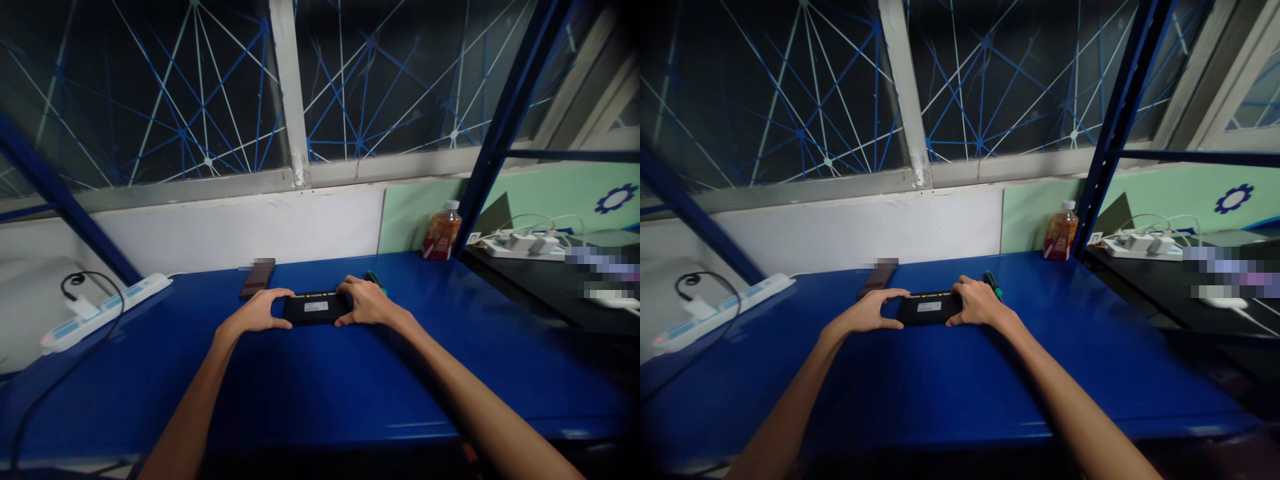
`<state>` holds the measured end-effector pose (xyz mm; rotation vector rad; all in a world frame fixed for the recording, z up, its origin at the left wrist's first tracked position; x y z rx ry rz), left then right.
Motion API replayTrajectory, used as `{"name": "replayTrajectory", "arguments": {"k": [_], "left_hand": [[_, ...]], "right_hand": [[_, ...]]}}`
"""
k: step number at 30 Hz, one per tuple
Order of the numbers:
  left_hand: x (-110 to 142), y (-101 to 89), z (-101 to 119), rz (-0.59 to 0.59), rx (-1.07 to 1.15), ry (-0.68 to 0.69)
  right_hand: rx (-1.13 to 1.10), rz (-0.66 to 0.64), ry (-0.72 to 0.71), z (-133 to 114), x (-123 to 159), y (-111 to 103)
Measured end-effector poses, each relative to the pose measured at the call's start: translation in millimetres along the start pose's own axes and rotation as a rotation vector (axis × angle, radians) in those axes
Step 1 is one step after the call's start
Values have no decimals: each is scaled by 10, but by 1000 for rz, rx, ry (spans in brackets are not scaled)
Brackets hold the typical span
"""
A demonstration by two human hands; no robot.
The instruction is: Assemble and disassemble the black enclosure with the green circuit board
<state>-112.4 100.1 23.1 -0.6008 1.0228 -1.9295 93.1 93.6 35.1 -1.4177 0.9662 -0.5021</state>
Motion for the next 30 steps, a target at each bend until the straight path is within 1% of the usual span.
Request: {"name": "replayTrajectory", "arguments": {"k": [4, 8, 12, 18, 30], "left_hand": [[6, 10, -25, -15, 9, -8], [7, -11, -35, 10, -2, -29], [-2, -18, -22, 26, 27, -9], [-8, 8, -52, 17, 51, 0], [-26, 12, 55, 11, 64, 53]], "right_hand": [[-10, 7, 0, 7, 1, 11], [-16, 3, -3, 25, 2, 29], [-15, 2, -4, 39, 3, 39], [-20, -3, 6, 41, 0, 37], [-46, -7, 3, 41, 8, 14]]}}
Point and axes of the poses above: each hand's wrist, its own x-axis away from the middle knuckle, its own y-axis out of the palm, z = x × y, the point moved 9 cm from there along -x, towards the middle knuckle, and after that the axes turned 6 degrees about x, right-handed, at the moved point
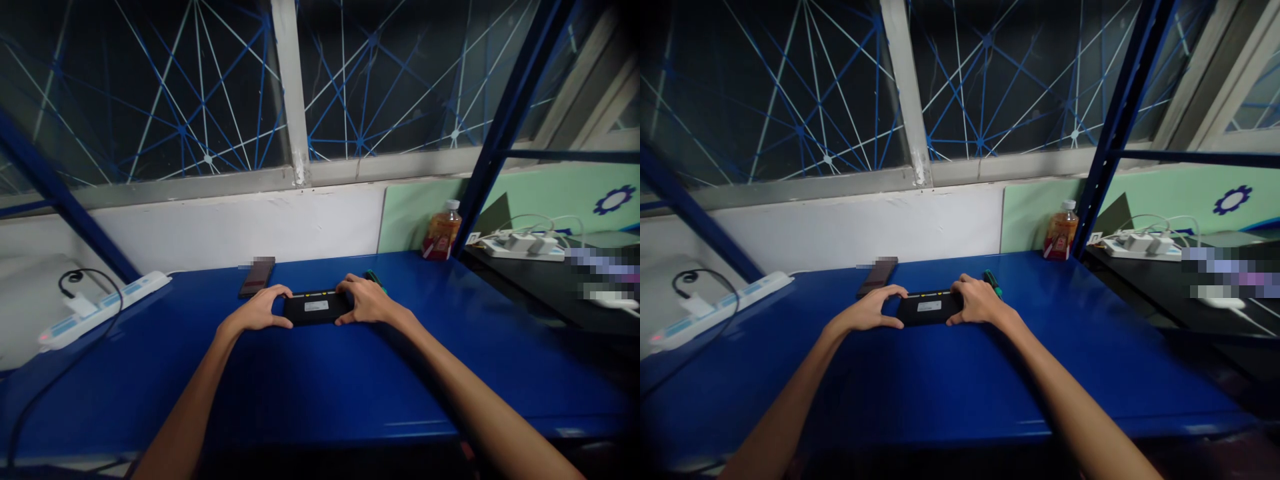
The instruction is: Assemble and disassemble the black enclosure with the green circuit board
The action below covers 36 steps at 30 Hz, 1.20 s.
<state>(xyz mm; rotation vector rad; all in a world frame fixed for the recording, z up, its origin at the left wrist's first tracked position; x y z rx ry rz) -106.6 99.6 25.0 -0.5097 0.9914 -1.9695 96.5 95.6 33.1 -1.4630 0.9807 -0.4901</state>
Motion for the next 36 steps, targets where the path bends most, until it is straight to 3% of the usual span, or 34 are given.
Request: {"name": "replayTrajectory", "arguments": {"k": [9, 36], "left_hand": [[8, 24, 88, -13, -13, 17], [45, 18, 74, -26, -48, -41]], "right_hand": [[-21, -26, -1, -42, 21, -48], [-68, -48, -3, -25, 12, -28]]}}
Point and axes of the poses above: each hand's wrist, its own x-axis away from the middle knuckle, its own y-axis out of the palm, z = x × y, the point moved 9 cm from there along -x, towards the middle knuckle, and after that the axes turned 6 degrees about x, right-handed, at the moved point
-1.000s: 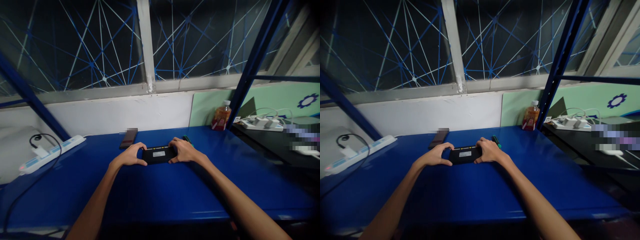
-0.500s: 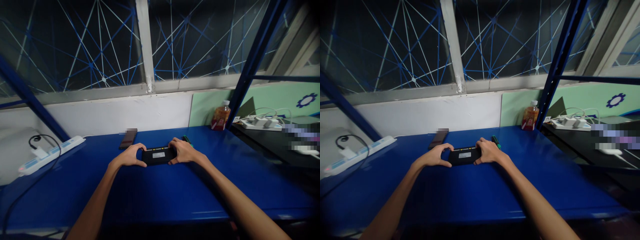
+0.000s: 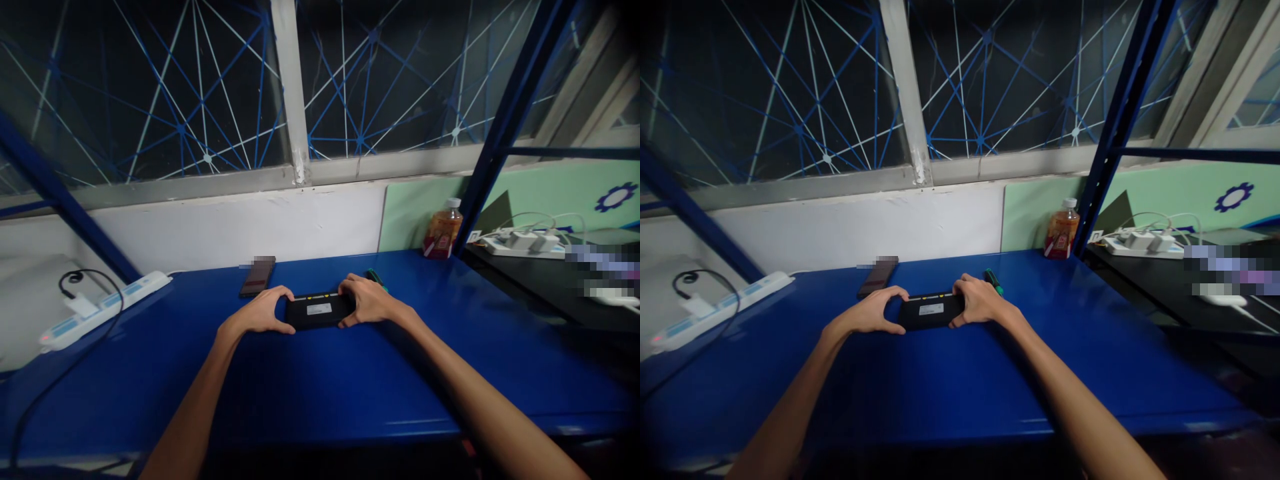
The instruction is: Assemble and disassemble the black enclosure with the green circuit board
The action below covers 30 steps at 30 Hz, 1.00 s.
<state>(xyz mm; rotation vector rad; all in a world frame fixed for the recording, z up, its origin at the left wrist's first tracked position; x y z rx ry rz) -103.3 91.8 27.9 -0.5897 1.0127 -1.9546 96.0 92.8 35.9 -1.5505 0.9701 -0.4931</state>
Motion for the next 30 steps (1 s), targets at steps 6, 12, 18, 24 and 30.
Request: {"name": "replayTrajectory", "arguments": {"k": [6, 12, 18, 24, 30], "left_hand": [[-10, -12, 27, 22, -19, 11], [-21, 2, 30, 14, 10, 28], [-19, 10, 35, 9, 43, 35], [-28, -4, 38, 20, 44, 34], [-32, 5, 39, 15, 29, 32]], "right_hand": [[-12, 6, 1, 18, 3, -2], [-15, -7, 1, 20, -4, 19], [-21, 5, 6, 30, -2, 27], [-25, -1, -9, 28, -1, 21], [-21, -6, -4, 21, 1, 13]]}}
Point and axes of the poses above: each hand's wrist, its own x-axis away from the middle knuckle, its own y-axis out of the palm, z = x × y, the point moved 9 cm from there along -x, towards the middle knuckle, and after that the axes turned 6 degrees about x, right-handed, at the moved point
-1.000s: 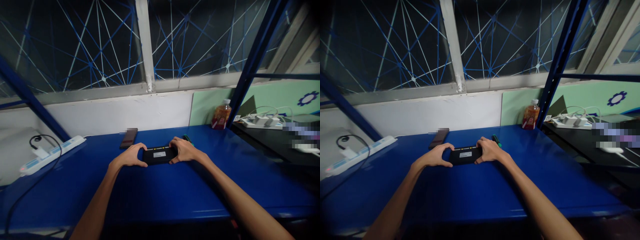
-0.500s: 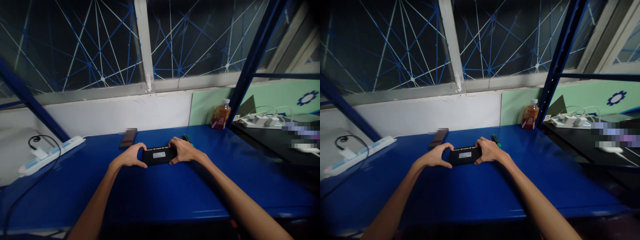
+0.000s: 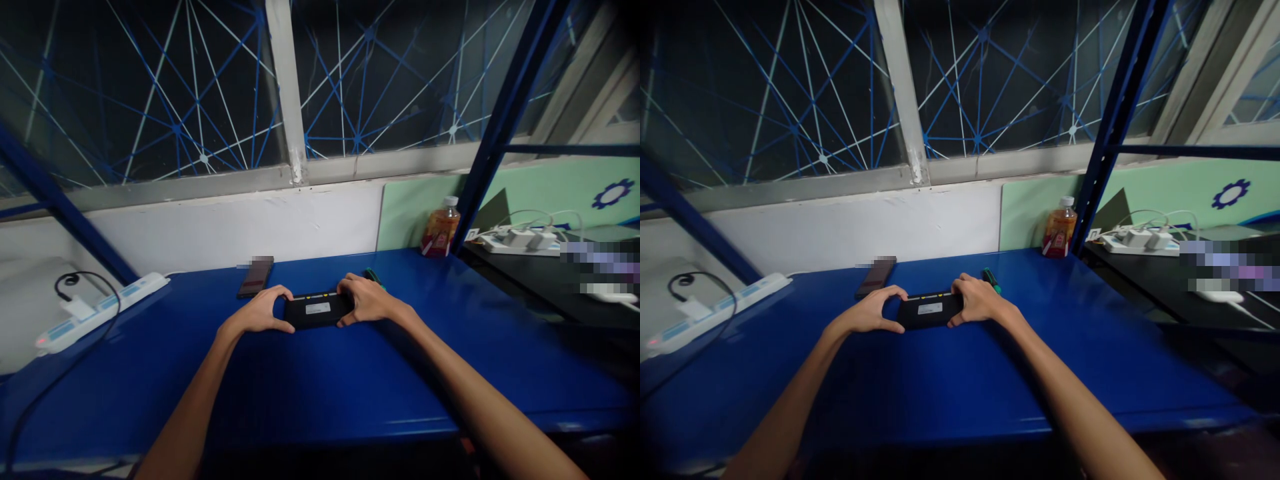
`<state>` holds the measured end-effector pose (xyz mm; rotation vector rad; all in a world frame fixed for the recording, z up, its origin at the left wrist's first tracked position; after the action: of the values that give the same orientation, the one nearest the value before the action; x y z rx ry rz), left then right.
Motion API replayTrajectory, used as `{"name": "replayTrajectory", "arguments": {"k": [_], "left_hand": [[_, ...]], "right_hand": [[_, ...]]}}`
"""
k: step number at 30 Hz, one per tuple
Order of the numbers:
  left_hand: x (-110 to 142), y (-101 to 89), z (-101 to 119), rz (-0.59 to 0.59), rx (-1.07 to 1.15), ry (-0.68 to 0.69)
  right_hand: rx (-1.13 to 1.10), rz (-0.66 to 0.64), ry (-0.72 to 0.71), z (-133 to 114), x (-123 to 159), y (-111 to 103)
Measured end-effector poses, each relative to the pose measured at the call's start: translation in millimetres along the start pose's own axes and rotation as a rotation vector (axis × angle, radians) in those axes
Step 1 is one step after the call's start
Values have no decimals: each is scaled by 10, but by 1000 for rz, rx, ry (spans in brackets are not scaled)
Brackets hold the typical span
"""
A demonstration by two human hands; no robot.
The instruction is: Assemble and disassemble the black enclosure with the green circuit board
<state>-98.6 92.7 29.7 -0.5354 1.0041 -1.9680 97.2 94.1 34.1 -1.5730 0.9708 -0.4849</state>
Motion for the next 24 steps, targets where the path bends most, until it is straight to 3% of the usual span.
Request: {"name": "replayTrajectory", "arguments": {"k": [24], "left_hand": [[26, -35, -99, -3, -38, -44]], "right_hand": [[89, -2, -16, -50, 22, -45]]}}
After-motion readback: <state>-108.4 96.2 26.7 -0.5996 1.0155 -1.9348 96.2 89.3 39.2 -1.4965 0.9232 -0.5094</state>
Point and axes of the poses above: each hand's wrist, its own x-axis away from the middle knuckle, its own y-axis out of the palm, z = x × y, the point moved 9 cm from there along -x, towards the middle knuckle, and after that the axes turned 6 degrees about x, right-handed, at the moved point
